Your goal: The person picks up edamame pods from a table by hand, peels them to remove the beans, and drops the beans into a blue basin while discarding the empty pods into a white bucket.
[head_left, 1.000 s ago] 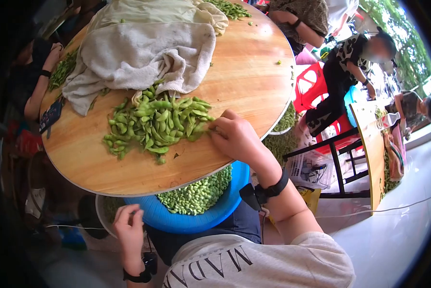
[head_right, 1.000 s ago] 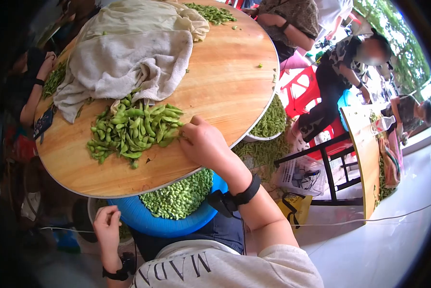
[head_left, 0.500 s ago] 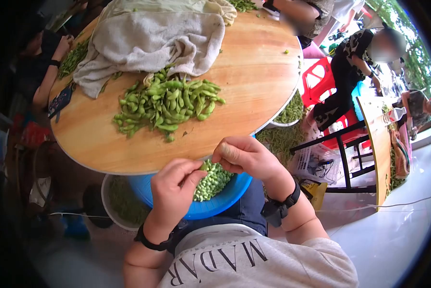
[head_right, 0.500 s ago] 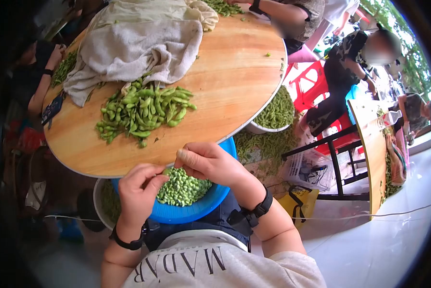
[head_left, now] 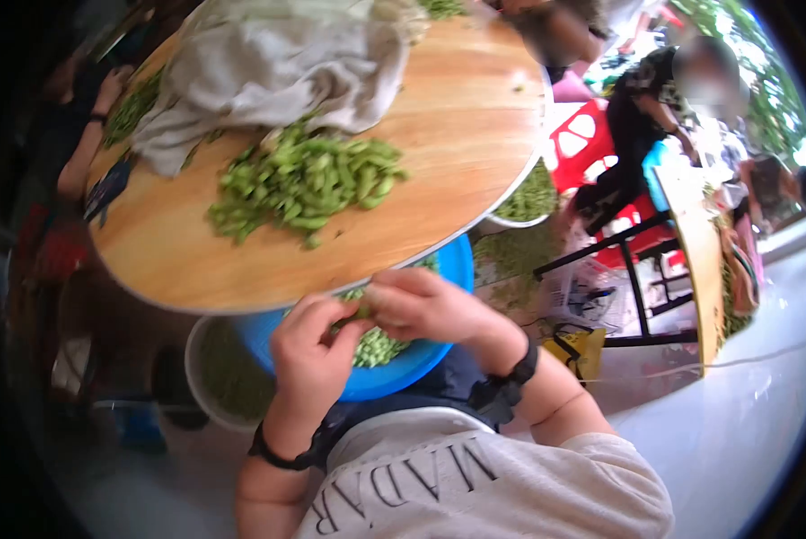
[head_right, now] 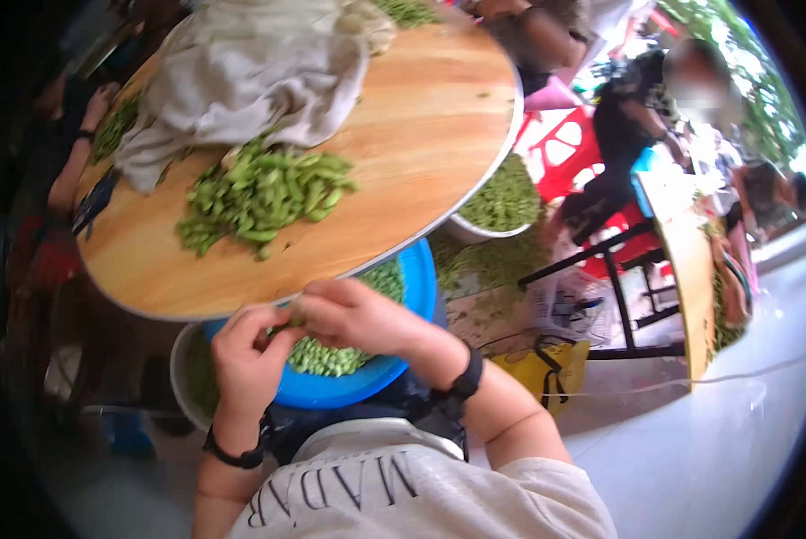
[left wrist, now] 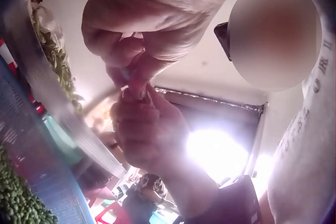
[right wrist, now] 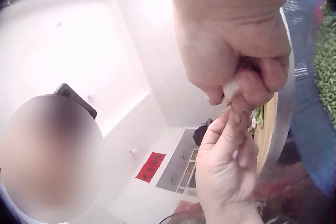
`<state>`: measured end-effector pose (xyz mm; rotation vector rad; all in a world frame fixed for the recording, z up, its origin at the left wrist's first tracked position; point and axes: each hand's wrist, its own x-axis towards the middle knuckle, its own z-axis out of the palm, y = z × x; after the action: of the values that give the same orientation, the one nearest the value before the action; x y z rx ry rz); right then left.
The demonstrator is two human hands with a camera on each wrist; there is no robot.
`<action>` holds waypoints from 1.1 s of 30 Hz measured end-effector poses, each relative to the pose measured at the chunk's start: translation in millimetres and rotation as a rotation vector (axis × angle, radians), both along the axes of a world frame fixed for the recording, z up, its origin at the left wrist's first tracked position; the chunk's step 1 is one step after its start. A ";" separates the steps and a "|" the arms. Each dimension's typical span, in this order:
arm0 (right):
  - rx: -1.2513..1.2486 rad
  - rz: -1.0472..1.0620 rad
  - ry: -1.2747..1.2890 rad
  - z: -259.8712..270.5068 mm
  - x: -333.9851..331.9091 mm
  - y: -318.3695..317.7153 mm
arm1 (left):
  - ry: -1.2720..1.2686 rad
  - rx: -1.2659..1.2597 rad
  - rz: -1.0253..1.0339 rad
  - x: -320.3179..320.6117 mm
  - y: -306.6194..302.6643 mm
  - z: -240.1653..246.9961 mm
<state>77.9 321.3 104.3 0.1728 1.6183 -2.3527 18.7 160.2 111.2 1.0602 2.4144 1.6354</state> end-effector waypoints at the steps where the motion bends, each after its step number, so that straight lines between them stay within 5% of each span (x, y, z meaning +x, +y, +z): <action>1: 0.151 -0.038 -0.018 -0.4 -0.9 -3.4 | 0.029 0.027 0.010 -0.4 -0.8 -4.0; 6: 0.173 -0.114 0.148 -12.1 -1.2 -9.4 | 0.011 0.020 0.030 3.9 1.1 -13.6; 10: 0.328 -0.199 0.263 -14.4 5.0 -11.0 | -0.583 0.262 0.044 7.3 2.9 -38.0; 11: 0.528 -0.256 0.400 -18.8 5.6 -10.7 | -0.696 0.289 0.040 7.8 3.9 -34.5; 16: 0.619 -0.219 0.483 -25.2 16.7 -12.3 | -1.167 0.442 -0.028 1.7 2.3 -45.2; 28: 0.491 -0.118 0.525 -47.6 32.3 -11.3 | -1.413 0.359 -0.104 13.9 -7.1 -67.6; 33: 0.701 -0.039 0.389 -52.9 29.6 -8.3 | -1.091 0.243 -0.034 20.2 -8.3 -73.4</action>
<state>107.5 313.0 51.3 -0.1284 2.5936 -1.8140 38.8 151.9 37.8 0.0806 1.4837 1.8140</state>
